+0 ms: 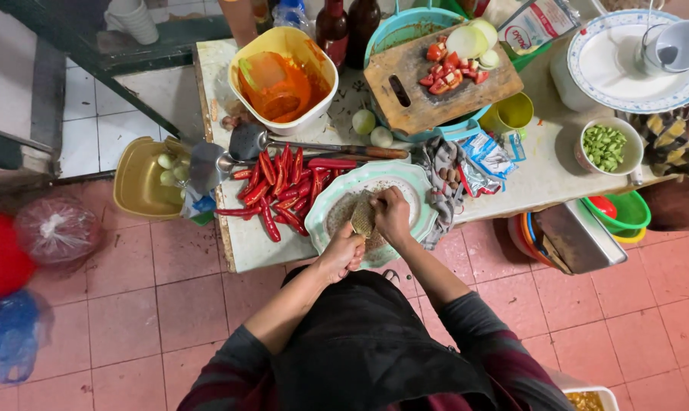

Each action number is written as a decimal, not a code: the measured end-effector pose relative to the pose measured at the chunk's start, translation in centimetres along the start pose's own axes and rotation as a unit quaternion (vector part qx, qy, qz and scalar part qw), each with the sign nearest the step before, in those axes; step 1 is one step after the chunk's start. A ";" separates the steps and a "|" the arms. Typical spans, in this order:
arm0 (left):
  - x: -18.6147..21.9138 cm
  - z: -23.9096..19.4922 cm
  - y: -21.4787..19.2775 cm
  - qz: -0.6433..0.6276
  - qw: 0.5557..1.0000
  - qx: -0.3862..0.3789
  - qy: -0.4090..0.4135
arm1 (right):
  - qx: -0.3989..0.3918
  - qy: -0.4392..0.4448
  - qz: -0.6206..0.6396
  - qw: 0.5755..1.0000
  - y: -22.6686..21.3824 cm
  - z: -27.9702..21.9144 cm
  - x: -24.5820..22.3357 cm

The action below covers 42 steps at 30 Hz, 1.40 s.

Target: Grating a spice, likely nutmeg, onto a plate as part of food preparation.

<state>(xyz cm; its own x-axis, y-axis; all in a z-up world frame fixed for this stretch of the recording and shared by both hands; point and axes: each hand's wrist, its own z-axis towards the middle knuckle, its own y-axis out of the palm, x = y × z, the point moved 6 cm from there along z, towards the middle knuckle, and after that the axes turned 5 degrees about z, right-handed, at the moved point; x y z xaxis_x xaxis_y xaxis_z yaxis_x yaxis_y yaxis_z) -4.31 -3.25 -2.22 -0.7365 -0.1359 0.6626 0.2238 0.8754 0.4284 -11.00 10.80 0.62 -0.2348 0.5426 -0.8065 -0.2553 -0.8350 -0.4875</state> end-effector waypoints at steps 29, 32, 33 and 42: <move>0.8 0.6 -2.5 0.077 0.996 0.031 0.011 | -0.010 0.228 0.194 0.954 -1.5 1.0 8.6; 0.1 1.0 -3.2 0.062 0.997 0.037 -0.002 | -0.009 0.294 0.365 0.883 -0.7 -1.1 10.7; -0.1 1.0 -3.3 0.050 0.998 0.041 -0.013 | -0.013 0.319 0.424 0.848 -0.2 -1.7 10.9; -1.9 2.9 -2.6 0.080 0.997 0.003 -0.016 | -0.059 0.246 0.132 0.958 -0.7 0.9 3.7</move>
<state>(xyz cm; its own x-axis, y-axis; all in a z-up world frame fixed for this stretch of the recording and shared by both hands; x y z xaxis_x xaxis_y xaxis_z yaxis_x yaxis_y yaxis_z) -5.35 -3.93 -6.31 -0.7120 0.0202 0.7019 0.3362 0.8874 0.3154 -12.58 13.52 -1.71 0.2017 0.2260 -0.9530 -0.1332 -0.9577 -0.2553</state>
